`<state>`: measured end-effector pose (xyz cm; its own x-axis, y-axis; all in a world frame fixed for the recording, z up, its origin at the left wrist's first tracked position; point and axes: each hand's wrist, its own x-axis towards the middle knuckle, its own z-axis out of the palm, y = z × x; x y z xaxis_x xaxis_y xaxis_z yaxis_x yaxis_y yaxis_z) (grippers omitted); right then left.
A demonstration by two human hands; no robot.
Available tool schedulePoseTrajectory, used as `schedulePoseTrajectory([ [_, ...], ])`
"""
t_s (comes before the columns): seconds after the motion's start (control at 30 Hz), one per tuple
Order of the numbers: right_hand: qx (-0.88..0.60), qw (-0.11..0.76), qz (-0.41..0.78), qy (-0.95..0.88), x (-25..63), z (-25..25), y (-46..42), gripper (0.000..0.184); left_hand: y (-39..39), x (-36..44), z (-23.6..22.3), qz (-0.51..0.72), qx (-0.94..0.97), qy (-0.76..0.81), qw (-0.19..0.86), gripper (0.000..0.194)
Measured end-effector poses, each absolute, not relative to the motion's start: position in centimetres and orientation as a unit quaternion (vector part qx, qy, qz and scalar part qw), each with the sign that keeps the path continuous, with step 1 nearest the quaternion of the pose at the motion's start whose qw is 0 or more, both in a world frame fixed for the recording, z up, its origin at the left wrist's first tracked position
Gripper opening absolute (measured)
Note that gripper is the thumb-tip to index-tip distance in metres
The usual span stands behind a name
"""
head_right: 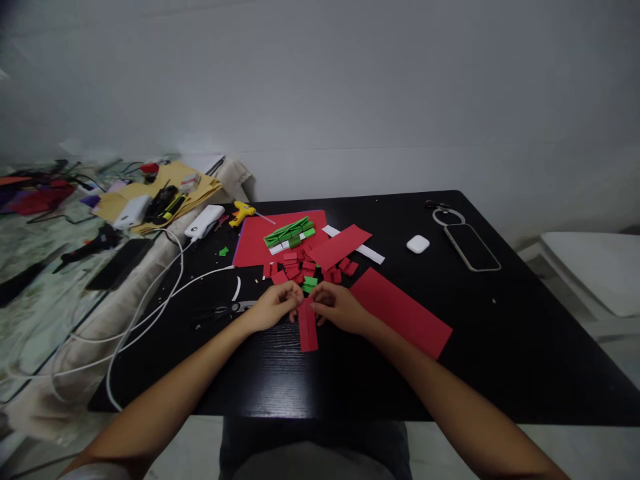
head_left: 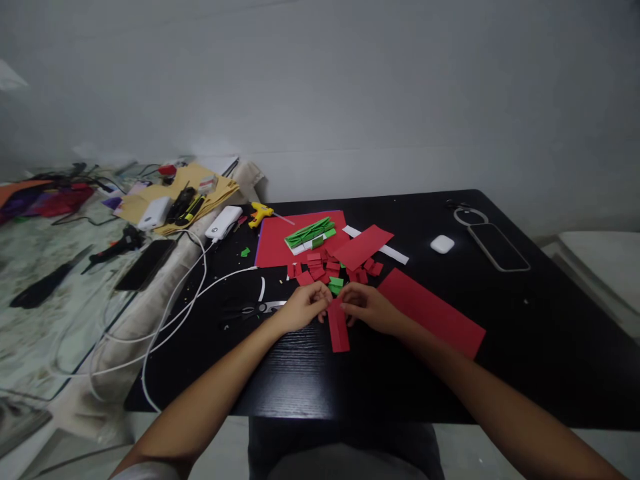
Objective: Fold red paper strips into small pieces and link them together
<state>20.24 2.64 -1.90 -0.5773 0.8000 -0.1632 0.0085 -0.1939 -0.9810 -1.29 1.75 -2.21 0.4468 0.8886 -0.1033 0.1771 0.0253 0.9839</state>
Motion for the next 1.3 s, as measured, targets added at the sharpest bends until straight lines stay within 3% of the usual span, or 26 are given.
schedulePoseTrajectory([
  [0.57, -0.379, 0.338, 0.706, -0.494, 20.4, -2.1, 3.3, 0.039, 1.3, -1.0, -1.8, 0.306, 0.637, 0.418, 0.571, 0.027],
  [1.3, -0.380, 0.344, 0.699, -0.499, 20.3, -2.0, 3.2, 0.033, 1.3, -1.1, -1.1, 0.298, 0.640, 0.391, 0.590, 0.030],
])
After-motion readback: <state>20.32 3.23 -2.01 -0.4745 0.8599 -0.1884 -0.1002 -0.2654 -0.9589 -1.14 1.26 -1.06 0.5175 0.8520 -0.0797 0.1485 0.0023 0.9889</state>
